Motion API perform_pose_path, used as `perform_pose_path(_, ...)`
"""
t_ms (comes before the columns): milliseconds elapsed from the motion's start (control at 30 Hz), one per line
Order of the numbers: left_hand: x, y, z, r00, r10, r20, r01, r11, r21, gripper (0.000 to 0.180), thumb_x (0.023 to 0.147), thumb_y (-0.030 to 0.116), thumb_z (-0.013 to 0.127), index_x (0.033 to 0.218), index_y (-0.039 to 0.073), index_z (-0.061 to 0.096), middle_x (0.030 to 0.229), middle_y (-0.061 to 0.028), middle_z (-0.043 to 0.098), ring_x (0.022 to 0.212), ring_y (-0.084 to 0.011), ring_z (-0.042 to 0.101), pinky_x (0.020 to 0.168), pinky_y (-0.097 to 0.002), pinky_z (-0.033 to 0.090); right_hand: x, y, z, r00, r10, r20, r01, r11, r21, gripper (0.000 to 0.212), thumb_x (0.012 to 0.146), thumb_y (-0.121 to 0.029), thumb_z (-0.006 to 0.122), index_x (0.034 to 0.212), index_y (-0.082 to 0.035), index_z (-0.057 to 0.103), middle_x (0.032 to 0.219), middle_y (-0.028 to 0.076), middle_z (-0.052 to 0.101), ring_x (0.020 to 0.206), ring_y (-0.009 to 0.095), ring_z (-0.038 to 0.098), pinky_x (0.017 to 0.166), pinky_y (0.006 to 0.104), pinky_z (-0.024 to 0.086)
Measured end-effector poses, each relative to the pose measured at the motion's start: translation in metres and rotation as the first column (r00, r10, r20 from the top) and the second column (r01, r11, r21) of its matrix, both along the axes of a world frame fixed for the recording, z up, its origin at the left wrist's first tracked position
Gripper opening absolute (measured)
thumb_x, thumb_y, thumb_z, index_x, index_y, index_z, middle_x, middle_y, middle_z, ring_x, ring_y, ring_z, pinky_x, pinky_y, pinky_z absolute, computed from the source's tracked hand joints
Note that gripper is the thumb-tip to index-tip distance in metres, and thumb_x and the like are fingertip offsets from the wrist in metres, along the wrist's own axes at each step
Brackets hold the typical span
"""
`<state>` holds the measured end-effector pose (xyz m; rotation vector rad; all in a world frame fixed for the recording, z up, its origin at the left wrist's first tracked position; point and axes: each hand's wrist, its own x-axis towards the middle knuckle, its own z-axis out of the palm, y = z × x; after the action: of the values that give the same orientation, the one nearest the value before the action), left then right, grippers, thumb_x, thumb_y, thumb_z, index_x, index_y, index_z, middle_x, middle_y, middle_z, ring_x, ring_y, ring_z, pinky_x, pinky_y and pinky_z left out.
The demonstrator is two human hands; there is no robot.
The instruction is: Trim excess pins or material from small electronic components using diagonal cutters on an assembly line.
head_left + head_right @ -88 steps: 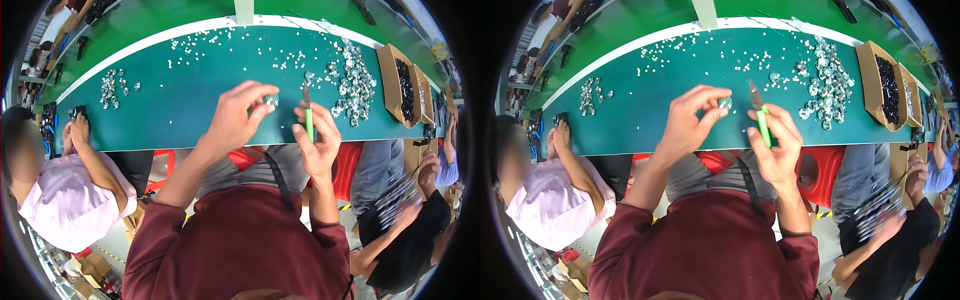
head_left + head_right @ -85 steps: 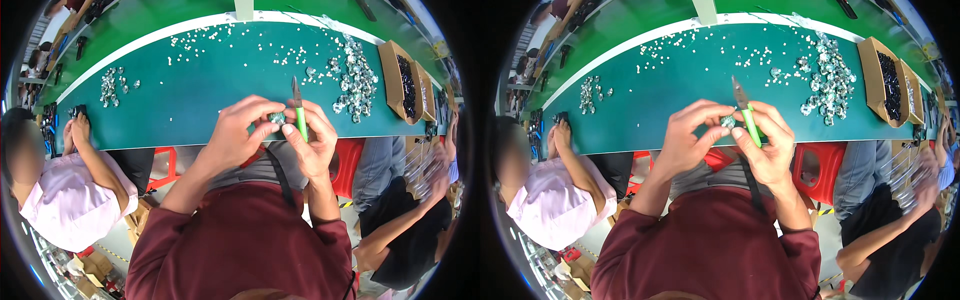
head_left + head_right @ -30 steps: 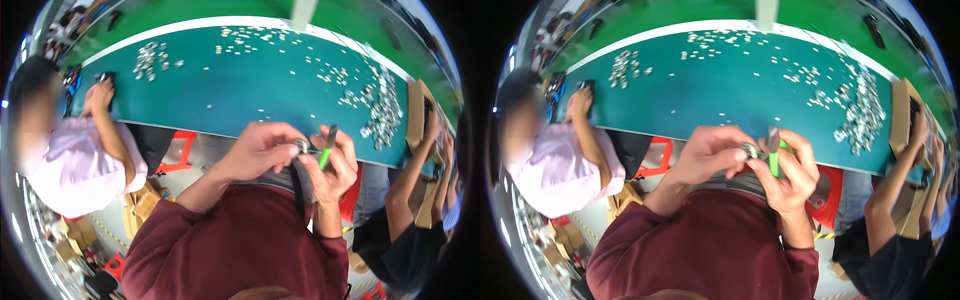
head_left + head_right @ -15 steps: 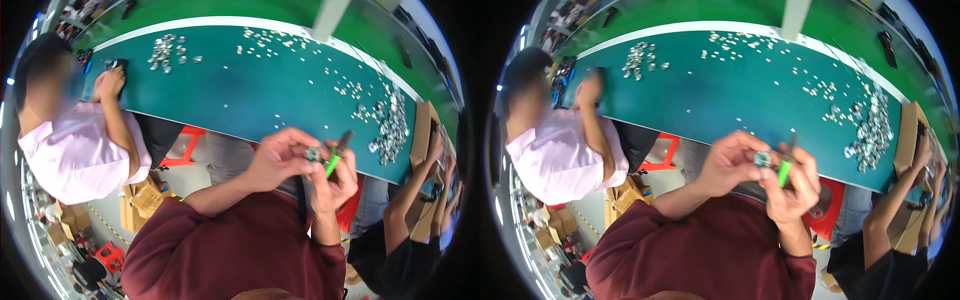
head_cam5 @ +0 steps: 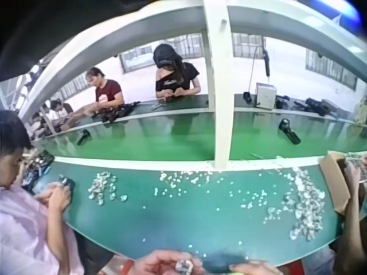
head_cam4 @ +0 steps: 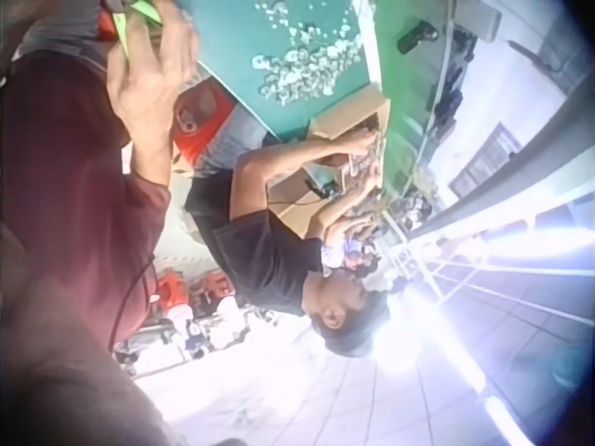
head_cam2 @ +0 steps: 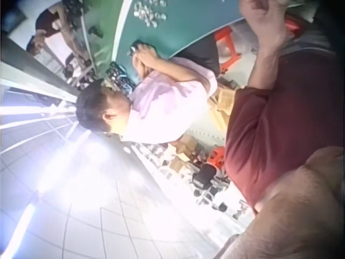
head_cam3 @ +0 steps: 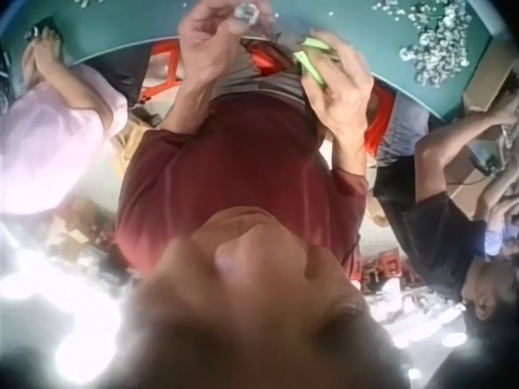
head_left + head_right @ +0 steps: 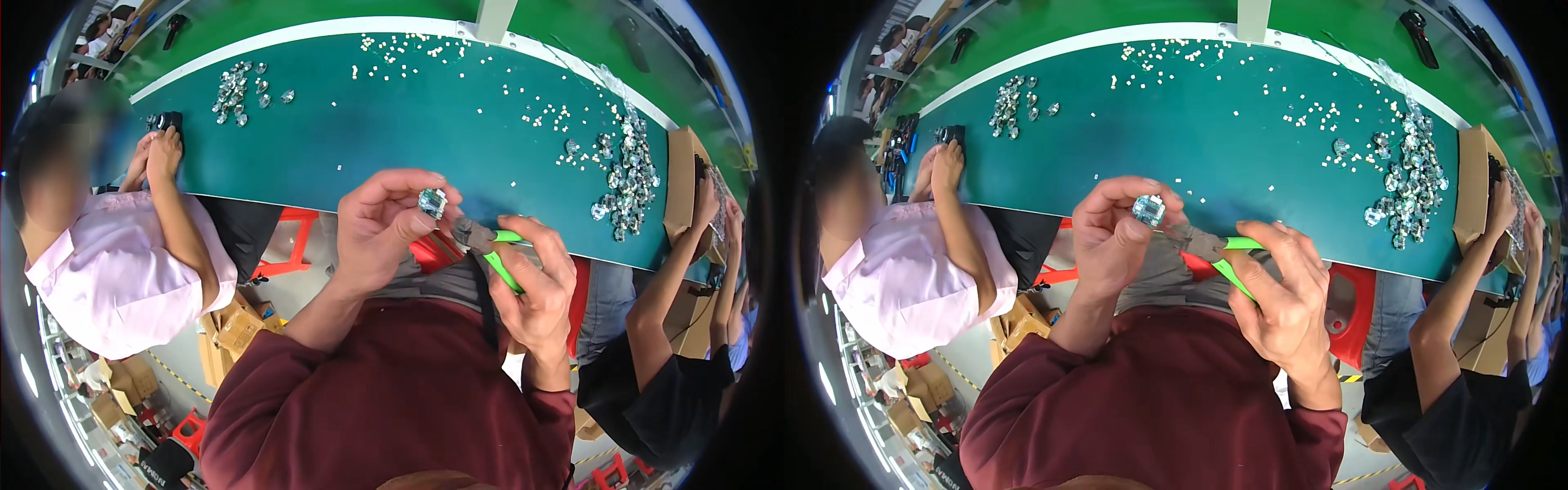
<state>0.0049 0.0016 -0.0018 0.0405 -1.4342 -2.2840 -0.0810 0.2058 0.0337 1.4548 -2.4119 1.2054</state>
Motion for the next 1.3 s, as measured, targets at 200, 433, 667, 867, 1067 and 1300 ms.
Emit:
perform_pose_path(200, 0.000, 0.000, -0.006, 0.990, -0.054, -0.133, 0.049, 0.998, -0.035, 0.038, 0.093, 0.009, 0.073, 0.126, -0.005, 0.060, 0.115, -0.0169, 0.069, 0.103, -0.0207, 0.069, 0.093, -0.0354, 0.056, -0.001, -0.001, 0.003, 0.999, 0.024, -0.042, -0.023, 0.999, 0.034, 0.037, 0.062, -0.005, 0.075, 0.099, -0.002, 0.074, 0.116, 0.016, 0.065, 0.094, 0.034, 0.068, 0.092, 0.0497, 0.053)
perform_pose_path(433, 0.000, 0.002, -0.005, 0.991, -0.036, -0.131, 0.036, 0.999, -0.006, 0.039, 0.092, 0.006, 0.075, 0.126, -0.005, 0.060, 0.114, -0.0171, 0.069, 0.104, -0.0211, 0.069, 0.094, -0.0363, 0.057, 0.001, -0.002, 0.016, 0.996, 0.007, -0.084, 0.002, 0.994, 0.105, 0.035, 0.060, -0.002, 0.075, 0.095, 0.002, 0.073, 0.113, 0.019, 0.067, 0.095, 0.037, 0.068, 0.092, 0.0497, 0.054)
perform_pose_path(667, 0.000, 0.004, -0.002, 0.997, 0.013, -0.074, -0.020, 0.996, -0.085, 0.044, 0.087, 0.015, 0.080, 0.123, -0.004, 0.062, 0.112, -0.0193, 0.069, 0.103, -0.0277, 0.069, 0.089, -0.0428, 0.060, 0.002, -0.001, 0.008, 0.996, -0.004, -0.090, 0.011, 0.997, 0.081, 0.035, 0.060, -0.008, 0.078, 0.094, -0.003, 0.073, 0.107, 0.012, 0.065, 0.086, 0.031, 0.066, 0.075, 0.0410, 0.052)
perform_pose_path(867, 0.002, -0.007, 0.001, 0.988, -0.022, -0.155, -0.008, 0.982, -0.189, 0.034, 0.086, -0.003, 0.076, 0.118, -0.006, 0.068, 0.112, -0.0207, 0.068, 0.097, -0.0261, 0.071, 0.086, -0.0374, 0.060, 0.004, -0.001, 0.008, 0.997, 0.007, -0.077, -0.001, 0.997, 0.078, 0.036, 0.058, -0.008, 0.079, 0.093, -0.003, 0.073, 0.106, 0.012, 0.065, 0.086, 0.030, 0.066, 0.073, 0.0398, 0.052)
perform_pose_path(1067, 0.005, -0.013, 0.009, 0.995, -0.001, -0.103, -0.029, 0.956, -0.292, 0.028, 0.085, 0.000, 0.078, 0.112, -0.007, 0.071, 0.109, -0.0199, 0.069, 0.090, -0.0244, 0.071, 0.076, -0.0328, 0.061, 0.005, -0.003, 0.009, 0.996, -0.002, -0.092, 0.009, 0.998, 0.069, 0.038, 0.056, -0.009, 0.078, 0.093, -0.003, 0.074, 0.106, 0.012, 0.066, 0.087, 0.030, 0.066, 0.075, 0.0398, 0.052)
perform_pose_path(1300, 0.009, -0.019, 0.010, 0.997, -0.015, -0.072, -0.011, 0.937, -0.349, 0.029, 0.085, 0.005, 0.079, 0.111, -0.006, 0.072, 0.108, -0.0194, 0.070, 0.088, -0.0225, 0.071, 0.071, -0.0299, 0.060, 0.006, -0.004, 0.012, 0.997, 0.010, -0.075, -0.004, 0.996, 0.087, 0.039, 0.056, -0.009, 0.076, 0.094, -0.003, 0.075, 0.106, 0.012, 0.066, 0.088, 0.029, 0.067, 0.075, 0.0400, 0.052)
